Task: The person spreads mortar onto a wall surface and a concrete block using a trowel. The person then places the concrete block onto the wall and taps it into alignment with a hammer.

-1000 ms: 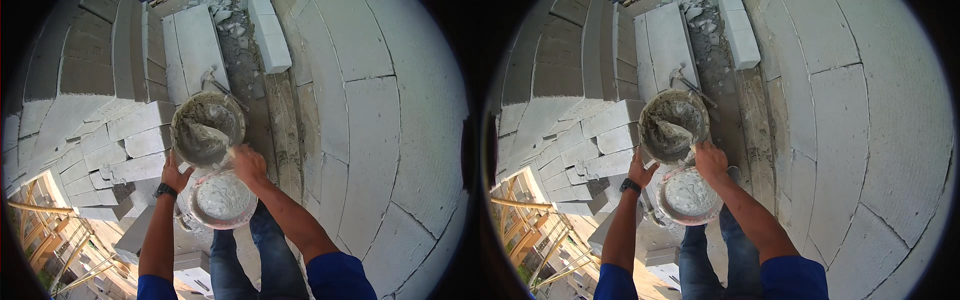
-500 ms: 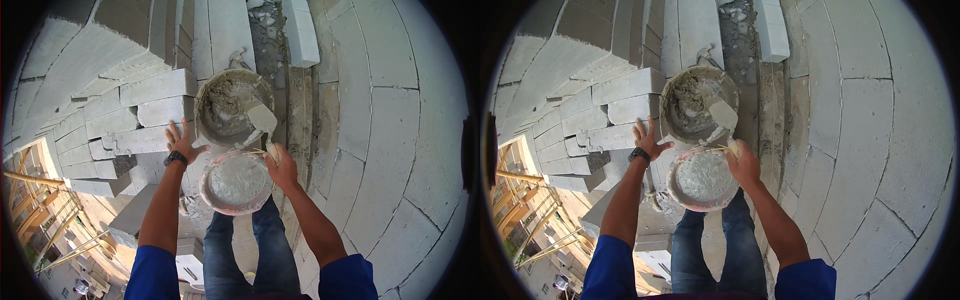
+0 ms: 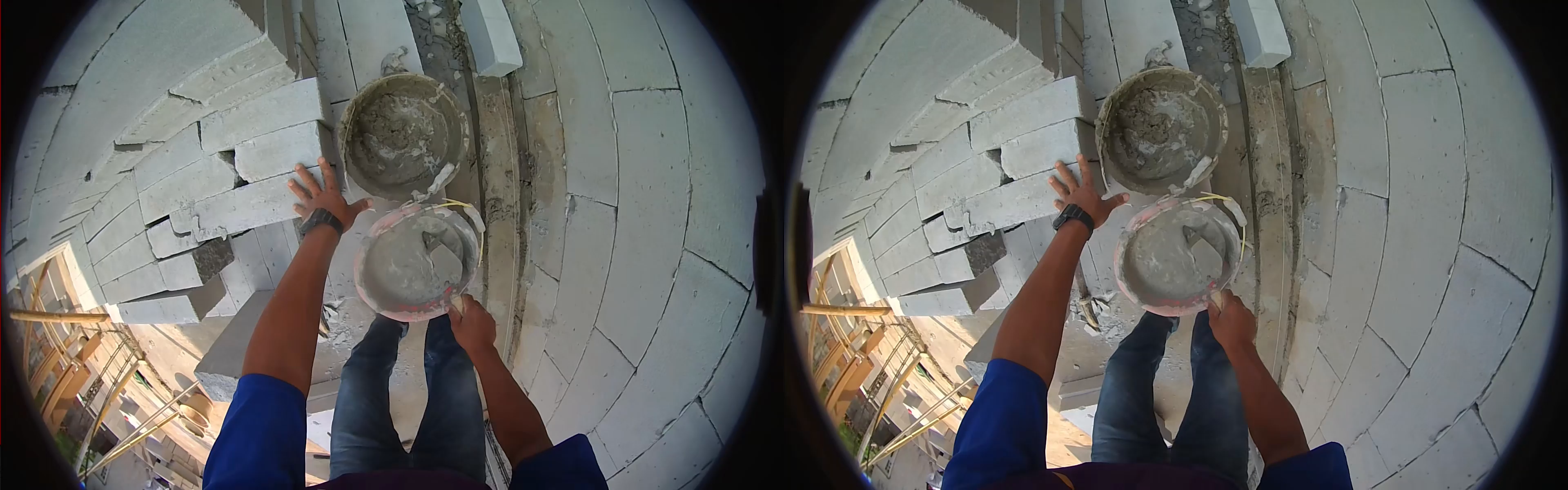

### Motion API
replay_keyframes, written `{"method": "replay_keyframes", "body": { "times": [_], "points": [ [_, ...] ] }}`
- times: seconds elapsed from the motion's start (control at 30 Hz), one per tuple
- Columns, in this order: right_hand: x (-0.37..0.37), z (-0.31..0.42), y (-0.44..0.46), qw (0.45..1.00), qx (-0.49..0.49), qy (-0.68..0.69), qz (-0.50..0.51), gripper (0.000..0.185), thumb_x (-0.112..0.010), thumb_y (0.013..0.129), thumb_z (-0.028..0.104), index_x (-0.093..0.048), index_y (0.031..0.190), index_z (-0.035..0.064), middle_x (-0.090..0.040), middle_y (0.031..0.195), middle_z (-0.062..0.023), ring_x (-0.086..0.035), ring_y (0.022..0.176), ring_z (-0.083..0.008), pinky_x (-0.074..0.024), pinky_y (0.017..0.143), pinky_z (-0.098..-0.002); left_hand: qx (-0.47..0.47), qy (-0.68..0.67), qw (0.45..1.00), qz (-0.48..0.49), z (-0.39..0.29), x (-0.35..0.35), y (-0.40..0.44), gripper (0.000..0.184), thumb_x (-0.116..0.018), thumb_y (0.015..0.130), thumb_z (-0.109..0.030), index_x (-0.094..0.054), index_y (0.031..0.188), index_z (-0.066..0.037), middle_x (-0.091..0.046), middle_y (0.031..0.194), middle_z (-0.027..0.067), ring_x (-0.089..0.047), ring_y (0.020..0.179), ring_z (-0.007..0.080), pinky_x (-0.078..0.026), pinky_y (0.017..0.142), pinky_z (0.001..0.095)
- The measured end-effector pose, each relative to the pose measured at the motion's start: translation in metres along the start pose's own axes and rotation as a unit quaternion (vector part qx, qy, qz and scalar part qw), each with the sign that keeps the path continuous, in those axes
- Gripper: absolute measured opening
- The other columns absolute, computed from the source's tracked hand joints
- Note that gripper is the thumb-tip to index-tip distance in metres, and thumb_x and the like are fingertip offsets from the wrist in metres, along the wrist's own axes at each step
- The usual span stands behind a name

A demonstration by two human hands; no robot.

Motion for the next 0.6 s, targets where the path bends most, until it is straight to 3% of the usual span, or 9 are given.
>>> {"method": "replay_keyframes", "body": {
  "times": [0.03, 0.13, 0.23, 0.33, 0.47, 0.6],
  "points": [
    [-0.021, 0.006, 0.009, 1.000, -0.005, 0.022, 0.014, 0.043, -0.069, 0.093, 0.042, -0.068, 0.111, 0.0030, -0.071, 0.089, -0.0205, -0.070, 0.082, -0.0386, -0.0540, 0.073, -0.0467, -0.001, 0.002, 1.000, -0.005, 0.000, -0.001, -0.001, 0.141, -0.077, 0.069, -0.079, 0.010, 0.165, -0.024, 0.020, 0.167, 0.0265, 0.011, 0.153, 0.0530, -0.022, 0.117, 0.0695],
    [-0.079, 0.023, 0.018, 0.956, -0.047, 0.256, 0.139, 0.041, -0.069, 0.094, 0.041, -0.069, 0.108, 0.0025, -0.070, 0.085, -0.0190, -0.069, 0.077, -0.0346, -0.0517, 0.070, -0.0450, -0.009, 0.000, 1.000, -0.027, 0.000, 0.005, -0.001, 0.140, -0.076, 0.068, -0.080, 0.009, 0.165, -0.024, 0.017, 0.168, 0.0262, 0.008, 0.153, 0.0527, -0.025, 0.117, 0.0683],
    [-0.076, 0.006, -0.015, 0.925, -0.095, 0.338, 0.145, 0.039, -0.069, 0.095, 0.040, -0.069, 0.104, 0.0020, -0.067, 0.079, -0.0162, -0.065, 0.068, -0.0275, -0.0494, 0.066, -0.0420, -0.016, 0.013, 0.999, -0.031, 0.001, 0.009, -0.008, 0.140, -0.075, 0.067, -0.082, 0.006, 0.165, -0.024, 0.013, 0.168, 0.0259, 0.004, 0.153, 0.0534, -0.028, 0.118, 0.0647],
    [-0.068, -0.036, -0.043, 0.941, -0.069, 0.327, 0.057, 0.036, -0.070, 0.095, 0.038, -0.069, 0.102, 0.0030, -0.065, 0.074, -0.0099, -0.063, 0.063, -0.0180, -0.0491, 0.059, -0.0370, -0.020, 0.015, 0.998, -0.049, 0.000, 0.011, -0.009, 0.139, -0.074, 0.066, -0.083, 0.003, 0.166, -0.025, 0.010, 0.169, 0.0245, -0.001, 0.154, 0.0520, -0.031, 0.118, 0.0617],
    [-0.068, -0.072, -0.062, 0.873, -0.141, 0.442, 0.147, 0.032, -0.071, 0.096, 0.037, -0.068, 0.100, 0.0054, -0.062, 0.072, -0.0009, -0.058, 0.060, -0.0080, -0.0485, 0.053, -0.0279, -0.024, 0.019, 0.998, -0.061, 0.000, 0.011, -0.009, 0.140, -0.075, 0.064, -0.084, 0.001, 0.166, -0.026, 0.007, 0.170, 0.0234, -0.004, 0.154, 0.0510, -0.032, 0.119, 0.0576],
    [-0.036, -0.080, -0.048, 0.814, -0.144, 0.536, 0.170, 0.027, -0.071, 0.098, 0.031, -0.067, 0.100, 0.0044, -0.061, 0.073, -0.0021, -0.057, 0.060, -0.0084, -0.0481, 0.053, -0.0276, -0.027, 0.042, 0.997, -0.064, -0.003, 0.010, -0.007, 0.142, -0.074, 0.065, -0.084, 0.002, 0.166, -0.019, 0.004, 0.168, 0.0292, -0.006, 0.153, 0.0538, -0.026, 0.123, 0.0523]
  ]
}}
Point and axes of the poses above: each hand's wrist, its own y-axis towards the middle knuckle, its own x-axis out of the back of the hand, z = x × y, the point moved 10 cm from there along y, towards the middle knuckle
